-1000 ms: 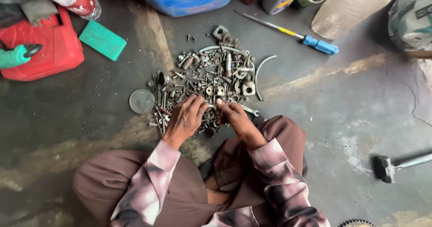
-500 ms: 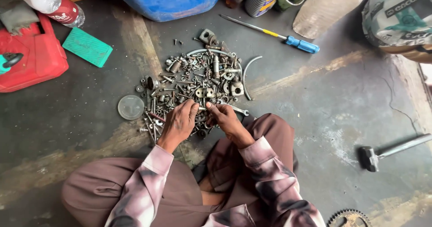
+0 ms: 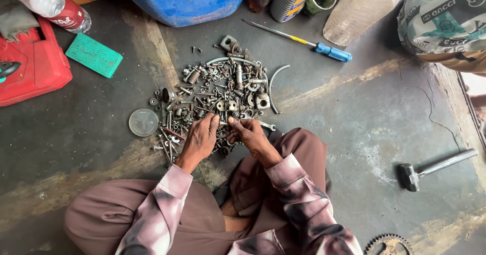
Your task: Sorting through a pile of bolts, nuts, and washers on the workshop floor.
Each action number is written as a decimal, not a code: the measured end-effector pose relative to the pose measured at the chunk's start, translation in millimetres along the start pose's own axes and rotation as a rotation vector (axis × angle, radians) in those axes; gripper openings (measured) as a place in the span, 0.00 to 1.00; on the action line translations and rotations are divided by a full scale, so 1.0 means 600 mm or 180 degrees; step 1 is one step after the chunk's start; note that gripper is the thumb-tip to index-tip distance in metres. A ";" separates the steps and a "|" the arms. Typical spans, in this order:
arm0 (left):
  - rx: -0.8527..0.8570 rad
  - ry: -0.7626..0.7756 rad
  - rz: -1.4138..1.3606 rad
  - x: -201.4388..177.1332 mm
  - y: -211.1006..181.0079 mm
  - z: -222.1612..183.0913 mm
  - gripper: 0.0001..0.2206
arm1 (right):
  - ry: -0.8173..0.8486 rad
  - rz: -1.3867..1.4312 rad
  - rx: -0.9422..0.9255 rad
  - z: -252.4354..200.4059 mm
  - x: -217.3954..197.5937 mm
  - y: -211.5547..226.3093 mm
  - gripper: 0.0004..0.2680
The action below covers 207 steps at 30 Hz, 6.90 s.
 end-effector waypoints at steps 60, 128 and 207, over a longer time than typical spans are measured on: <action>0.0419 0.0564 -0.0046 -0.013 -0.015 -0.007 0.23 | 0.0698 -0.3657 -0.2869 -0.085 0.025 0.119 0.10; -0.1241 -0.1844 -0.2301 -0.225 0.071 0.034 0.12 | -0.1025 0.1624 -0.1080 0.001 -0.162 0.137 0.04; -0.0243 -0.0152 -0.1569 -0.025 0.005 -0.008 0.12 | 0.0386 -0.0286 -0.0726 -0.035 0.015 0.096 0.10</action>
Point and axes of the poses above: each hand's wrist, its own z-axis towards the middle knuckle, its own x-axis out of the palm, y = z × x, the point moved 5 cm from there along z, towards the middle knuckle, and after that the axes turned 13 degrees about -y, right-handed, at the moved point
